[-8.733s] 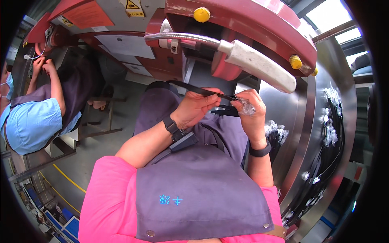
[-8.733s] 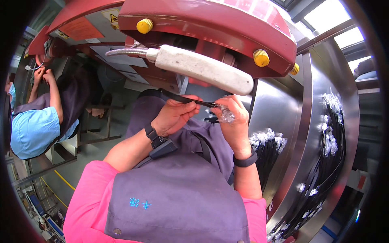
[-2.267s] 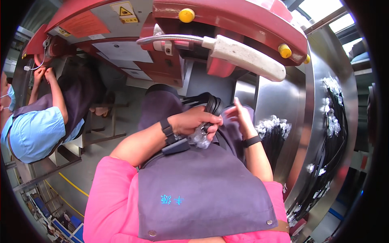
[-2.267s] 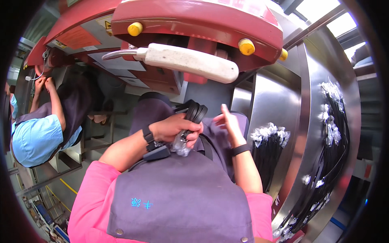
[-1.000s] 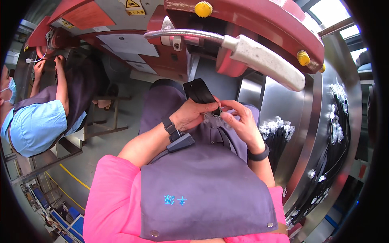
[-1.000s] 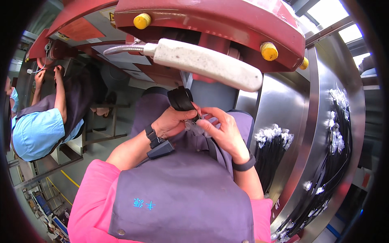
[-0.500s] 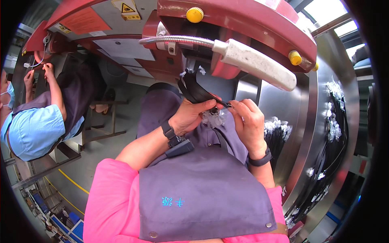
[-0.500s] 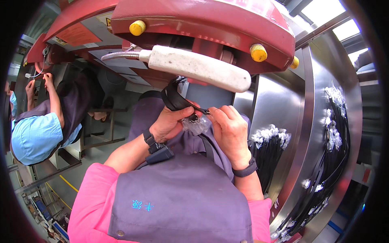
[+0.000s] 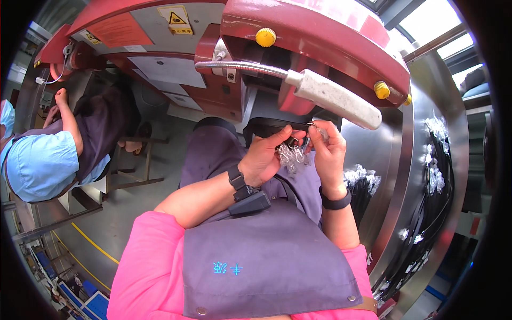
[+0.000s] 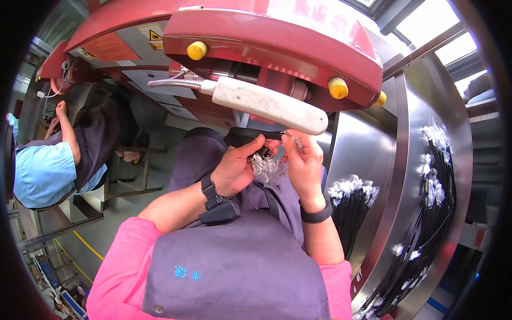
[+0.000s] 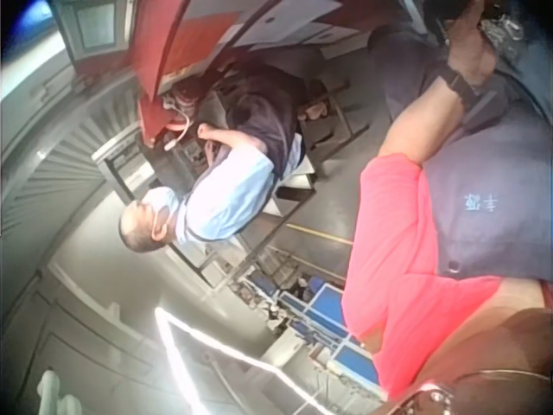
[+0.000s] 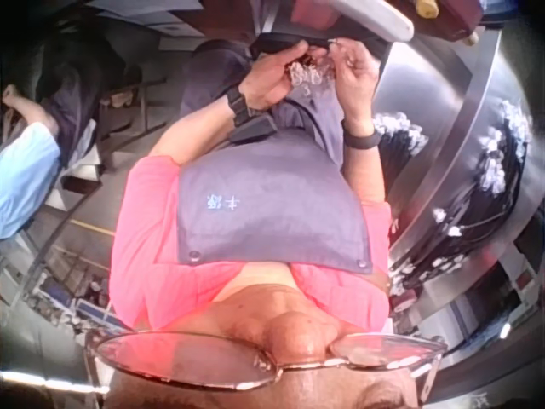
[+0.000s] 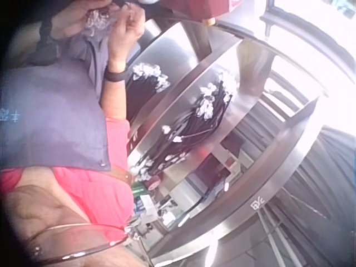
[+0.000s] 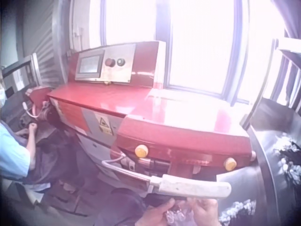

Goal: Manually assembling small plastic clips onto black leather straps at a workshop station.

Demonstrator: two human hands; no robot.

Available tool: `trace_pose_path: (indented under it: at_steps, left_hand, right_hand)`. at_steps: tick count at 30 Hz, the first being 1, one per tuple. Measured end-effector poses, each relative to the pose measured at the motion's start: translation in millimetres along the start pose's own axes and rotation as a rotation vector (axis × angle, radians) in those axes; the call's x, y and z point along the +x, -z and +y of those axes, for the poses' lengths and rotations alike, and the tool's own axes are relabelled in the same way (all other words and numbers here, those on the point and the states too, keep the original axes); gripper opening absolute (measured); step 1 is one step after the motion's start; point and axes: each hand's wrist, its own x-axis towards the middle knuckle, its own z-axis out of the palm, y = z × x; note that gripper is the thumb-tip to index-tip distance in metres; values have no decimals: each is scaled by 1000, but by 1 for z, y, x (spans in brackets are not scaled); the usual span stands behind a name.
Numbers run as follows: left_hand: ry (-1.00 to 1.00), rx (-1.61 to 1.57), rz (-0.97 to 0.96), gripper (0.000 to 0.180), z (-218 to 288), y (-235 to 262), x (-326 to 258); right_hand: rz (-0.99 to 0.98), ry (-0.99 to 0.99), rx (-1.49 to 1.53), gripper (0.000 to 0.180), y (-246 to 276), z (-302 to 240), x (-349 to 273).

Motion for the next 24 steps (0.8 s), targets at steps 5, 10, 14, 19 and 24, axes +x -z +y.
trace_pose_path:
  at_steps: [5,10,14,19,24]
  left_hand:
    - [-10,-24,31,27,-5,-4,3]
    - [-51,-40,41,28,-11,-2,8]
    - [-35,-46,50,29,-12,0,8]
    - [-57,-39,65,30,-15,1,12]
    - [-36,-56,87,30,-13,-1,11]
  right_hand:
    - [-46,-75,-15,10,8,-3,10]
    - [-88,-140,-41,12,13,-4,18]
    - [-121,-156,-30,14,14,-5,22]
    - [-155,-159,34,17,15,-2,26]
    - [-139,-173,35,17,14,2,29]
